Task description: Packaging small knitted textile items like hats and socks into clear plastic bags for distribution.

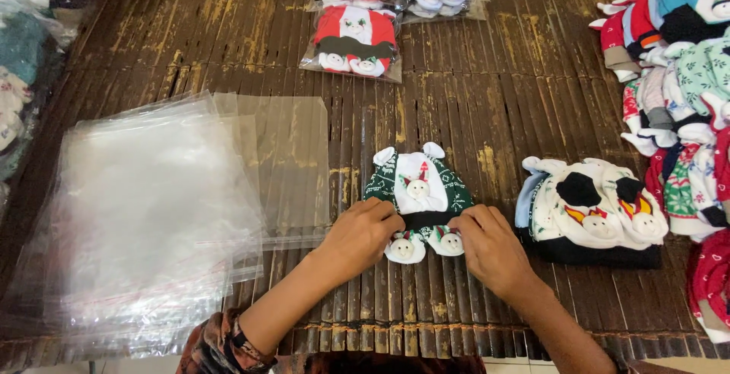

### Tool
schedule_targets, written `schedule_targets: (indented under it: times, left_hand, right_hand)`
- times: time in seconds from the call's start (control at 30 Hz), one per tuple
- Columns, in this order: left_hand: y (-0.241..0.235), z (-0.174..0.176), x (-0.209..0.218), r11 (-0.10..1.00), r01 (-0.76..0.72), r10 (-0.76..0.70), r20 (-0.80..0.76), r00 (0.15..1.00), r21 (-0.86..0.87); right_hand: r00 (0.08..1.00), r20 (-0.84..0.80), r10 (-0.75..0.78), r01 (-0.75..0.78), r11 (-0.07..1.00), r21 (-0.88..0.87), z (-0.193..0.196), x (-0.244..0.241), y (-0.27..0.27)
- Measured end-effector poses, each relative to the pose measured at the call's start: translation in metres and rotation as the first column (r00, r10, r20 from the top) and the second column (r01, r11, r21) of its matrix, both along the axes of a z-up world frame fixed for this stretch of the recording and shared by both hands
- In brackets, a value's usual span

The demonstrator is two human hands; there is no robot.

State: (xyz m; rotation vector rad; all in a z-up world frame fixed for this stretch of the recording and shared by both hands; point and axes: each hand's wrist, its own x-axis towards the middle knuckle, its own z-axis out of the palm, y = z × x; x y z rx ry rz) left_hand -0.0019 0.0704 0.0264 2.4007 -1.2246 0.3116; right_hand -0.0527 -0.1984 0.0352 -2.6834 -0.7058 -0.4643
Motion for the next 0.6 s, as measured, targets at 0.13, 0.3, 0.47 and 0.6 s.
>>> schedule_targets:
  times: [0.13, 0.3, 0.47, 0.6]
  left_hand:
    - [-0.004, -0.002, -0.003, 1.000, -0.003, 0.003, 0.024, 1.000, -0.001]
    - [-0.008, -0.001, -0.007, 0.999, -0.053, 0.051, 0.149, 0.987, 0.010]
    - [-0.009, 0.009, -0.013, 0.999, -0.047, 0.042, 0.226, 0.973, 0.015]
    - [-0.008, 0.014, -0.017, 0.999, -0.053, 0.053, 0.277, 0.959, -0.006]
  right_hand:
    - [0.999, 0.010, -0.051, 0.052, 0.999, -0.017, -0.005, -0.004, 0.008]
    - [0.968, -0.235, -0.085, 0.103, 0.993, 0.065, -0.004, 0.002, 0.013]
    - [0.934, -0.350, -0.071, 0.099, 0.993, 0.063, -0.006, 0.004, 0.011]
    - [0.931, -0.355, -0.086, 0.109, 0.993, 0.046, -0.019, 0.001, 0.007]
